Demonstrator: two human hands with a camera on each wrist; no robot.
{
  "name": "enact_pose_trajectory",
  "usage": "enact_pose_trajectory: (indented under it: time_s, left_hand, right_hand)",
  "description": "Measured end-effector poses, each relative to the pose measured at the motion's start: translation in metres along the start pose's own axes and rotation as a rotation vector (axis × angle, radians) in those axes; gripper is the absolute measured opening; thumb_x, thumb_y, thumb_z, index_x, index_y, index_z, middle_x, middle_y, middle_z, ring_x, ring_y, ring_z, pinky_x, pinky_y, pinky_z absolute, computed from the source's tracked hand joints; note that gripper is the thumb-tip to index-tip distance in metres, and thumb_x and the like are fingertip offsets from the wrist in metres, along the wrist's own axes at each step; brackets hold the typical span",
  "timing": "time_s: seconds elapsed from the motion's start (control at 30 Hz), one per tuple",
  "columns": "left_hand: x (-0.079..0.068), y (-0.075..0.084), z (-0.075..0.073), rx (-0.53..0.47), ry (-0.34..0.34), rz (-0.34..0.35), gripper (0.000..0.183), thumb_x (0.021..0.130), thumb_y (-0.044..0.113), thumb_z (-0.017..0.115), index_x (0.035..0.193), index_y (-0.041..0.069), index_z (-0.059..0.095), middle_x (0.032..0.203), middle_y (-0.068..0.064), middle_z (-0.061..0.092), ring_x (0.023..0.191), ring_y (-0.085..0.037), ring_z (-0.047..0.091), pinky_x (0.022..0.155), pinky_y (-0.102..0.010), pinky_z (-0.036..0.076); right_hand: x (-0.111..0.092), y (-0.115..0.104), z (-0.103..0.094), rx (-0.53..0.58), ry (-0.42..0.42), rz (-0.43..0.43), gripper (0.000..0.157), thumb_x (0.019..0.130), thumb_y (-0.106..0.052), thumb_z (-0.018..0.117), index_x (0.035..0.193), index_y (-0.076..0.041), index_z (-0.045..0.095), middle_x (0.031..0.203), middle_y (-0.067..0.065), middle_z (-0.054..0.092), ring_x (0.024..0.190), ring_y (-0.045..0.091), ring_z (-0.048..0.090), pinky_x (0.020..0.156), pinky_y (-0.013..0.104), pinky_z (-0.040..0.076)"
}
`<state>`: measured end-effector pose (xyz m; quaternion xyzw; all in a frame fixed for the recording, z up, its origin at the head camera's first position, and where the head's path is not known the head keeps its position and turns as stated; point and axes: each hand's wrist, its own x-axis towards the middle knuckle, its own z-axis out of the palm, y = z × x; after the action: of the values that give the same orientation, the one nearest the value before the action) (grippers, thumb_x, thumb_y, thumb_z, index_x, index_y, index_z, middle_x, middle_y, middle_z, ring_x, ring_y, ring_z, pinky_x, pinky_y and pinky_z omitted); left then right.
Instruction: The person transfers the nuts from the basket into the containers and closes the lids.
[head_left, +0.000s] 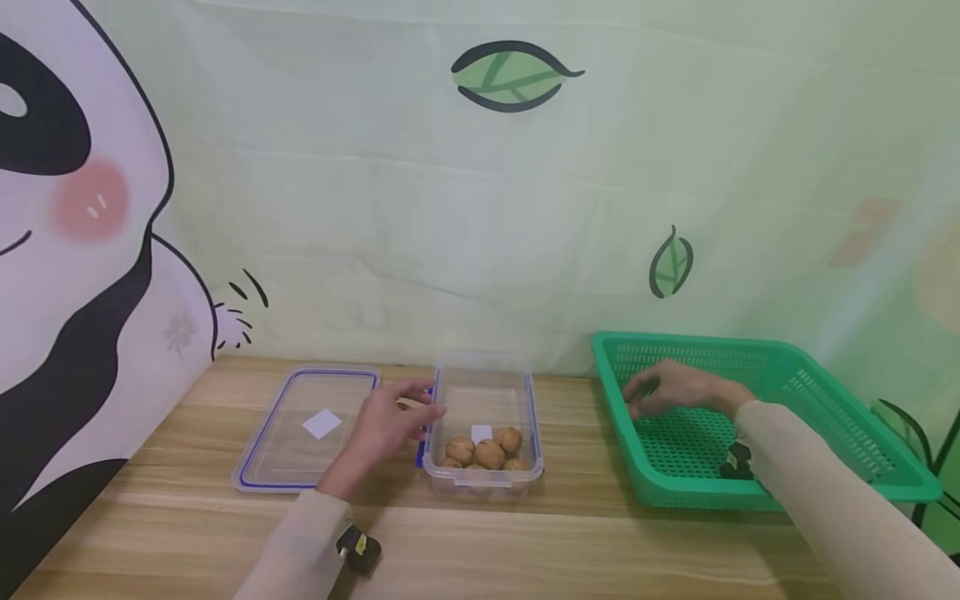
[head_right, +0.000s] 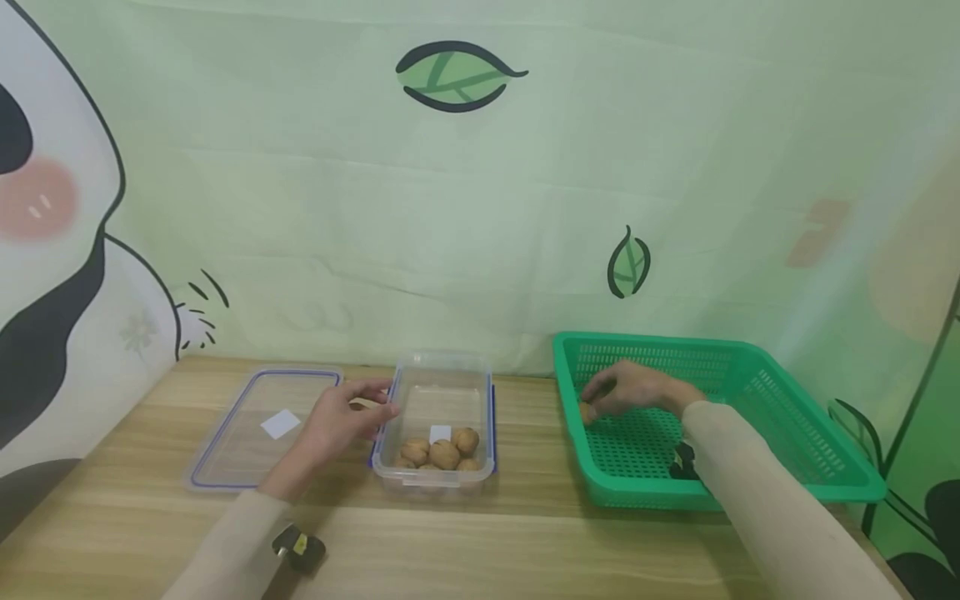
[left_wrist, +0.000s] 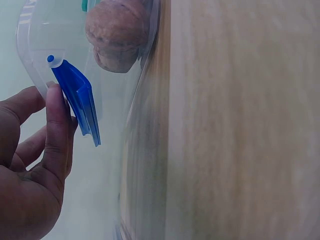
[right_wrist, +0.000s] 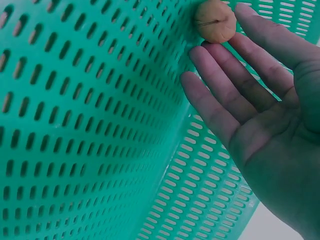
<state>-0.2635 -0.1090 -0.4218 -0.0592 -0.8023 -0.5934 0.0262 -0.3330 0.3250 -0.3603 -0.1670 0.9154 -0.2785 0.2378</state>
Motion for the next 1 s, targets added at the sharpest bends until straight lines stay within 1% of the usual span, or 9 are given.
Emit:
enact_pose_trajectory:
  time_s: [0.17, 0.33, 0.57, 0.8, 1.0]
  left_hand:
    - [0.0008, 0.0008, -0.0007, 0.003, -0.001, -0.008, 0.048, 0.084, 0.013, 0.076, 0.128, 0.005, 0.061, 0.105, -0.011, 0.065, 0.066, -0.021, 0.067, 0.062, -0.036, 0.061]
    - [0.0006, 0.0015, -0.0013, -0.002, -0.002, -0.007, 0.048, 0.084, 0.013, 0.076, 0.128, 0.005, 0.061, 0.105, -0.012, 0.065, 0.066, -0.021, 0.067, 0.061, -0.034, 0.061]
    - [-0.0001, 0.0019, -0.0020, 0.003, -0.001, 0.001, 0.048, 0.084, 0.014, 0.076, 0.128, 0.004, 0.061, 0.105, -0.012, 0.065, 0.065, -0.020, 0.066, 0.060, -0.034, 0.060]
    - [-0.0006, 0.0022, -0.0022, 0.009, -0.002, -0.013, 0.048, 0.084, 0.014, 0.076, 0.129, 0.005, 0.060, 0.105, -0.012, 0.065, 0.066, -0.020, 0.067, 0.063, -0.038, 0.061]
    - [-0.0011, 0.0034, -0.0019, 0.007, -0.001, -0.020, 0.049, 0.084, 0.013, 0.077, 0.129, 0.005, 0.060, 0.107, -0.012, 0.064, 0.065, -0.020, 0.067, 0.063, -0.039, 0.061]
  right_hand:
    - [0.0027, -0.0019, 0.0012, 0.015, 0.006, 0.005, 0.038, 0.087, -0.022, 0.072, 0.120, -0.005, 0.065, 0.110, 0.008, 0.068, 0.099, 0.024, 0.065, 0.085, 0.044, 0.056]
    - [0.0045, -0.0051, 0.0017, -0.015, 0.010, 0.009, 0.035, 0.085, -0.022, 0.073, 0.116, -0.005, 0.066, 0.105, 0.005, 0.068, 0.097, 0.023, 0.065, 0.085, 0.043, 0.056]
    - [0.0058, -0.0064, 0.0014, -0.034, -0.004, 0.001, 0.031, 0.087, -0.017, 0.070, 0.115, -0.005, 0.066, 0.099, 0.003, 0.070, 0.096, 0.022, 0.065, 0.086, 0.042, 0.055]
    - [0.0062, -0.0038, 0.0012, -0.037, -0.003, -0.005, 0.032, 0.087, -0.016, 0.070, 0.116, -0.004, 0.066, 0.101, 0.003, 0.070, 0.096, 0.022, 0.065, 0.086, 0.043, 0.055]
    - [0.0004, -0.0059, -0.0028, -0.060, 0.043, -0.012, 0.031, 0.089, -0.019, 0.068, 0.118, -0.007, 0.067, 0.110, 0.004, 0.068, 0.100, 0.023, 0.064, 0.089, 0.049, 0.053]
